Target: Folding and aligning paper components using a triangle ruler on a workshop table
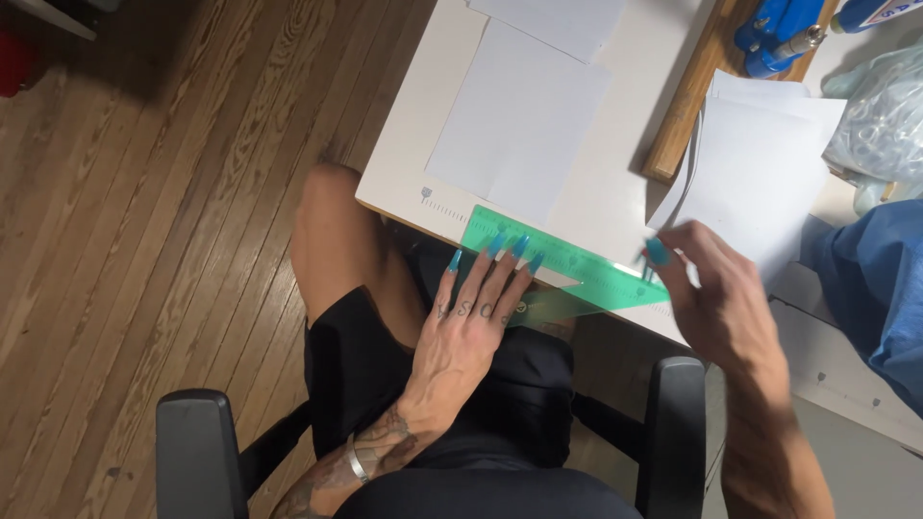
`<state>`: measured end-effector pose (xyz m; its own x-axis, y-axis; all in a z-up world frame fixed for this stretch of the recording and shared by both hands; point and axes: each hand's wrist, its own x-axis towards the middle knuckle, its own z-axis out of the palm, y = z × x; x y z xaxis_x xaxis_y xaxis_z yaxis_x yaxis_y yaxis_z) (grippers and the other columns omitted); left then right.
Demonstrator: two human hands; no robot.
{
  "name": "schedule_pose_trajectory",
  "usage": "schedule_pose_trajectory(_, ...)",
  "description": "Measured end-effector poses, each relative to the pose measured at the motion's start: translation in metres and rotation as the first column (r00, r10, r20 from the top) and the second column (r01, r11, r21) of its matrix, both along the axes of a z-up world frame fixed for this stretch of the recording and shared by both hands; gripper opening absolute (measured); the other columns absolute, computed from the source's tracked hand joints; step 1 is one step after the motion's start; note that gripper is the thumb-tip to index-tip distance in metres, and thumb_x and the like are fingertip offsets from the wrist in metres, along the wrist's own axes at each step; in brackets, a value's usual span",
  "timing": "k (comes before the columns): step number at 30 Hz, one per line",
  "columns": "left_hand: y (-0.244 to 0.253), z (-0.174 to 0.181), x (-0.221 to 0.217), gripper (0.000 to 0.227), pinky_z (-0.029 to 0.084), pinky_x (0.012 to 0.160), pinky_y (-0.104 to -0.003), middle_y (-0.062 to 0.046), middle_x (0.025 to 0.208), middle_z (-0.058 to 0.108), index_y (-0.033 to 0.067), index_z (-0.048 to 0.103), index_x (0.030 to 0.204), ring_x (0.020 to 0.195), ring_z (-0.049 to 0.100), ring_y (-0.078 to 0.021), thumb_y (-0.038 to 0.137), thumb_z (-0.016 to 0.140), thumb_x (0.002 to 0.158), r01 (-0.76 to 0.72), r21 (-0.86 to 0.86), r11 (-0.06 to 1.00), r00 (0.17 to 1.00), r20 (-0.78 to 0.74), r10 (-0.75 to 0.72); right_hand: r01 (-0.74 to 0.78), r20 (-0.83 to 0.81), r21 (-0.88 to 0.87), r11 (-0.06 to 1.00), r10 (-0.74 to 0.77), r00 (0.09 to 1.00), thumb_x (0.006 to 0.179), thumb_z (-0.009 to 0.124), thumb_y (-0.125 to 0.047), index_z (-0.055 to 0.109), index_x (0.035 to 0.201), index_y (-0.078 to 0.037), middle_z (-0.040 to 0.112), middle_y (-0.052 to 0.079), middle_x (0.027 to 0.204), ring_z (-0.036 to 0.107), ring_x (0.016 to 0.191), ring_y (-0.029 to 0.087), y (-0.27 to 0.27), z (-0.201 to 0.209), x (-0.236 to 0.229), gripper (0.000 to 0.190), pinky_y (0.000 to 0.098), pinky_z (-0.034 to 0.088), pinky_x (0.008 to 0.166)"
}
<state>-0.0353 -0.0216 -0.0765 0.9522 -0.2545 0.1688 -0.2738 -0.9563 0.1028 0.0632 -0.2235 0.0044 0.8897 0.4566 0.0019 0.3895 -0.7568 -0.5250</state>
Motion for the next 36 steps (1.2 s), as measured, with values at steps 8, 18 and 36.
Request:
schedule_pose_trajectory(8, 0.002, 0.006, 0.004, 0.050, 0.027, 0.103, -0.036, 0.001, 0.139, 0.031, 0.0202, 0.027, 0.137, 0.128, 0.029, -0.0170, 0.018, 0.043, 0.089, -0.002, 0.081, 0.997, 0.998, 0.060, -0.003, 0.043, -0.108, 0.110, 0.993, -0.031, 0.994, 0.092, 0.041, -0.028, 0.054, 0.081, -0.004, 0.055, 0.004, 0.064, 0.045, 0.052, 0.015, 0.043, -0.022, 0.021, 0.030, 0.0273, 0.034, 0.052)
schedule_pose_trajectory(18, 0.000, -0.001, 0.004, 0.050, 0.020, 0.106, -0.039, -0.002, 0.142, 0.024, 0.0187, 0.028, 0.138, 0.131, 0.021, -0.0210, 0.018, 0.047, 0.092, -0.018, 0.064, 0.998, 0.999, 0.051, 0.015, 0.283, -0.240, 0.159, 0.946, -0.241, 0.940, 0.092, 0.042, -0.032, 0.052, 0.082, -0.005, 0.058, 0.003, 0.063, 0.051, 0.053, 0.011, 0.030, -0.041, 0.020, 0.031, 0.0250, 0.039, 0.048)
schedule_pose_trajectory(36, 0.002, -0.004, 0.006, 0.045, 0.025, 0.104, -0.040, -0.002, 0.139, 0.029, 0.0207, 0.034, 0.135, 0.129, 0.026, -0.0213, 0.017, 0.047, 0.092, 0.008, 0.032, 0.999, 0.997, 0.081, -0.011, 0.315, -0.232, 0.153, 0.937, -0.276, 0.933, 0.092, 0.039, -0.034, 0.054, 0.084, -0.003, 0.053, 0.004, 0.062, 0.045, 0.055, 0.012, 0.020, -0.046, 0.014, 0.036, 0.0255, 0.036, 0.051)
